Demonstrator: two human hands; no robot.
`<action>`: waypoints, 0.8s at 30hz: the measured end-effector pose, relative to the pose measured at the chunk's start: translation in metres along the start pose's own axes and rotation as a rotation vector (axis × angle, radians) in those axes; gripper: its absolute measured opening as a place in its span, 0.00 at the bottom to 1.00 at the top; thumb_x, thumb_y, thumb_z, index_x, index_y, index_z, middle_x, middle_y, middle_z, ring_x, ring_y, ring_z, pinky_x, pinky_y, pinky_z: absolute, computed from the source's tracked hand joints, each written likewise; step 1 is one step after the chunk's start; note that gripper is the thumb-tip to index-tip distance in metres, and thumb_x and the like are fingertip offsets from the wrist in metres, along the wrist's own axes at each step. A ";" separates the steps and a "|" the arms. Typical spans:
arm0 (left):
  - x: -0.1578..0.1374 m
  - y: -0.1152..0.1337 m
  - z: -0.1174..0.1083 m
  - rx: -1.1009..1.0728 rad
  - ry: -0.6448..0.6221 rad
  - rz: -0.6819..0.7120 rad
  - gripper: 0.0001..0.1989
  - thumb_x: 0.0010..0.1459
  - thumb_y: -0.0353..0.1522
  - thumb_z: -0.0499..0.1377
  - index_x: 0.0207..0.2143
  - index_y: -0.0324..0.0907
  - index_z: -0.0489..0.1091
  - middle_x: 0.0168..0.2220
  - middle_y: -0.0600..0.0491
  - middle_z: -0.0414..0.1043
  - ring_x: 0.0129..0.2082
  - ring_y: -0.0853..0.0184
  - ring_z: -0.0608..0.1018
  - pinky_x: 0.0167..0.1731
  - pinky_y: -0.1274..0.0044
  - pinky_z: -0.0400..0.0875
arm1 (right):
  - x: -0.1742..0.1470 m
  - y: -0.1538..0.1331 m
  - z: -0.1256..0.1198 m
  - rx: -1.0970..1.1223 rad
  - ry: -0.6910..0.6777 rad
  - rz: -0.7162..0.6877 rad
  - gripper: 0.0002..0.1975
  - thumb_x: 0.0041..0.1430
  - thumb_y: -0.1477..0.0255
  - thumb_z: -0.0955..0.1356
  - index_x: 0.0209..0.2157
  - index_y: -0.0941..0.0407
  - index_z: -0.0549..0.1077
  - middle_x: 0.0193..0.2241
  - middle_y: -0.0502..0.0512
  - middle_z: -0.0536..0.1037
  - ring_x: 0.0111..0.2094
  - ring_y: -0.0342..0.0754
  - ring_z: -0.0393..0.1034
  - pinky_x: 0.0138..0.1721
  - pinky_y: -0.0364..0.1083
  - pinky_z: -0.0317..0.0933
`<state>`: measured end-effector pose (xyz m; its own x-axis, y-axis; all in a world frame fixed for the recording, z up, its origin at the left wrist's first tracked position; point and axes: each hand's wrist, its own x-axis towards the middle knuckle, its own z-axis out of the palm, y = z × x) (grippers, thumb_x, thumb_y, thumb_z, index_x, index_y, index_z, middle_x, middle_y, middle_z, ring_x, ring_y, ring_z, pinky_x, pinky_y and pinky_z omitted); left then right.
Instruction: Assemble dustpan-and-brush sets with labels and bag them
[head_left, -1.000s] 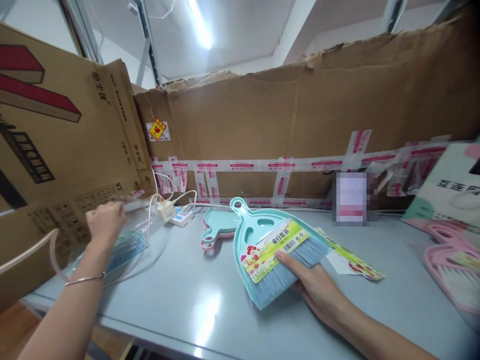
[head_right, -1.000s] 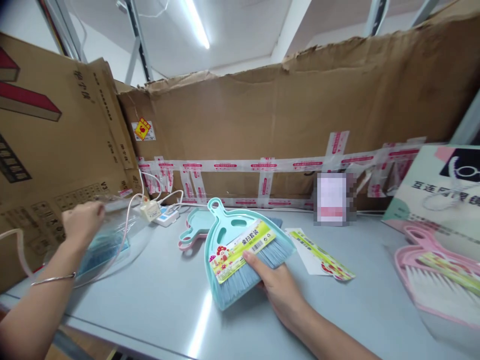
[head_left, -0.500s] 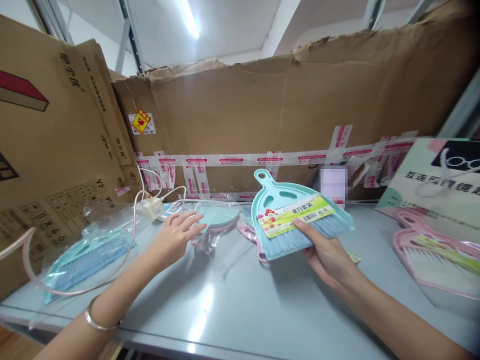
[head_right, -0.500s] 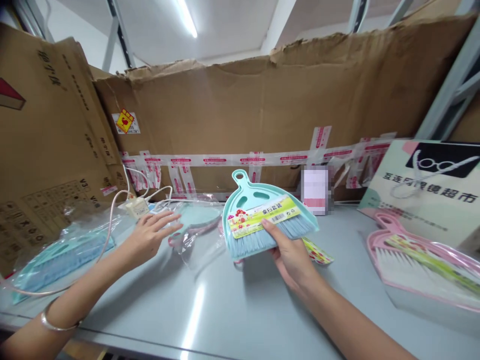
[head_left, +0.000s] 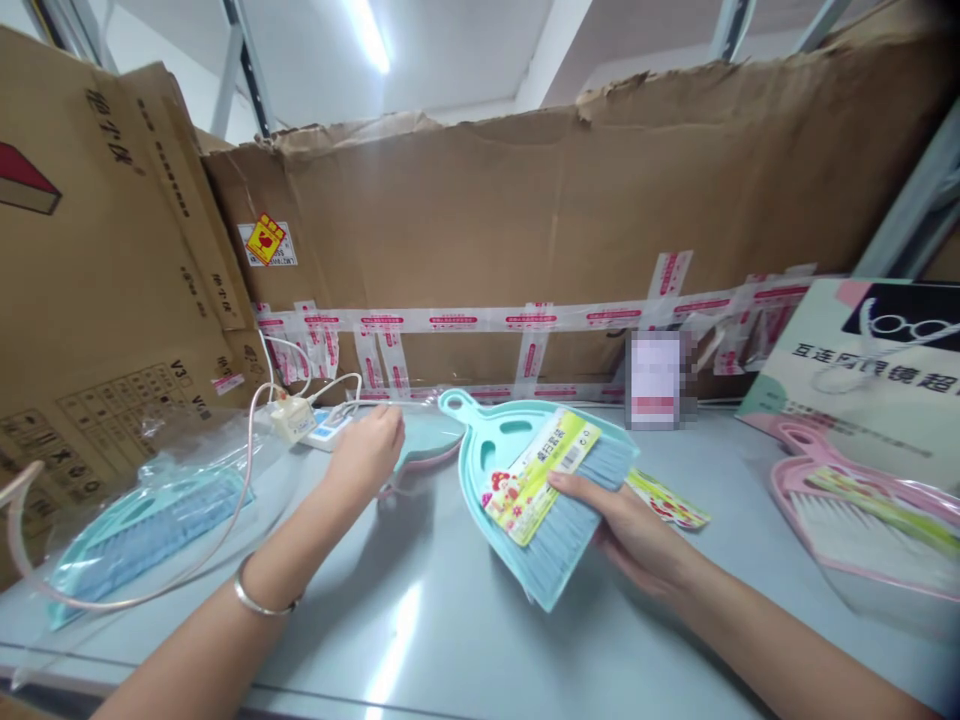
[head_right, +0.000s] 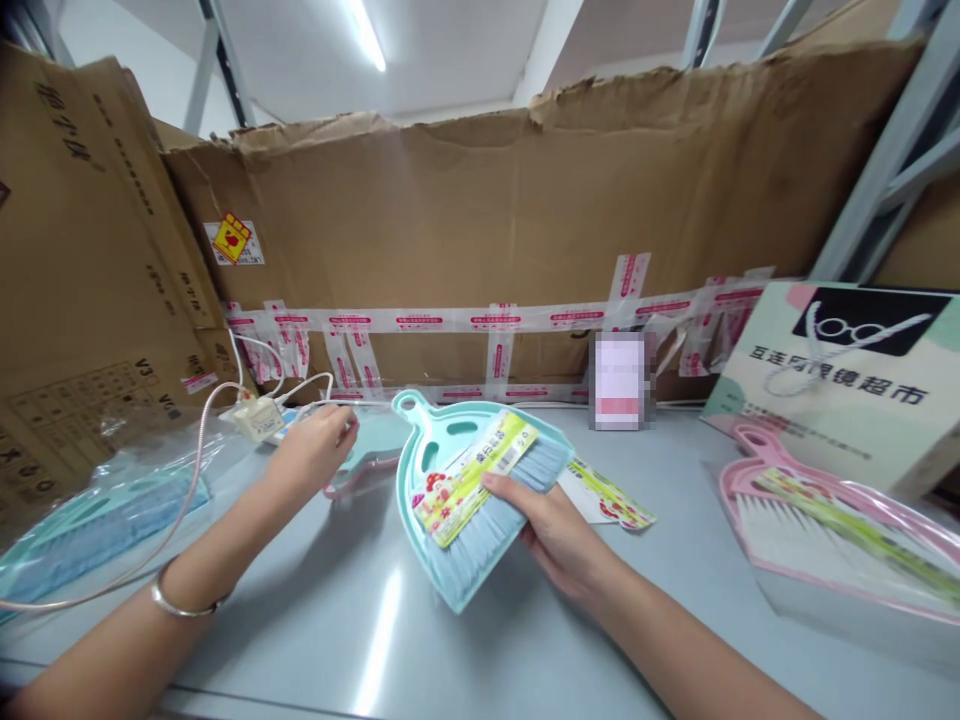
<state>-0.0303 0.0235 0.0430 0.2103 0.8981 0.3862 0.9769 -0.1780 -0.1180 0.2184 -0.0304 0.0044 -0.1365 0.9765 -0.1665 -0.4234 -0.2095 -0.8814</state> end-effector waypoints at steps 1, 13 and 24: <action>0.001 -0.004 -0.001 -0.017 0.030 -0.015 0.12 0.60 0.27 0.45 0.34 0.36 0.68 0.33 0.44 0.71 0.31 0.61 0.74 0.29 0.73 0.64 | -0.001 0.002 0.001 -0.024 -0.039 0.028 0.29 0.45 0.70 0.73 0.51 0.55 0.66 0.41 0.57 0.77 0.42 0.54 0.72 0.42 0.51 0.68; -0.031 0.042 0.010 -0.263 0.494 0.464 0.11 0.60 0.26 0.48 0.35 0.40 0.70 0.25 0.54 0.68 0.22 0.74 0.69 0.21 0.83 0.62 | 0.001 0.019 0.010 0.058 0.029 -0.008 0.28 0.46 0.68 0.73 0.50 0.54 0.66 0.40 0.55 0.77 0.40 0.51 0.72 0.41 0.49 0.67; -0.040 0.049 0.007 -0.343 0.492 0.533 0.11 0.60 0.26 0.49 0.42 0.40 0.69 0.25 0.54 0.66 0.22 0.73 0.68 0.19 0.82 0.63 | 0.000 0.028 0.020 0.142 0.055 -0.090 0.30 0.45 0.67 0.73 0.52 0.52 0.66 0.41 0.55 0.77 0.41 0.52 0.72 0.40 0.49 0.68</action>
<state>0.0084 -0.0188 0.0155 0.5656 0.3913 0.7259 0.6808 -0.7183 -0.1433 0.1886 -0.0371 -0.0114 -0.0446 0.9921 -0.1171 -0.5544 -0.1221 -0.8233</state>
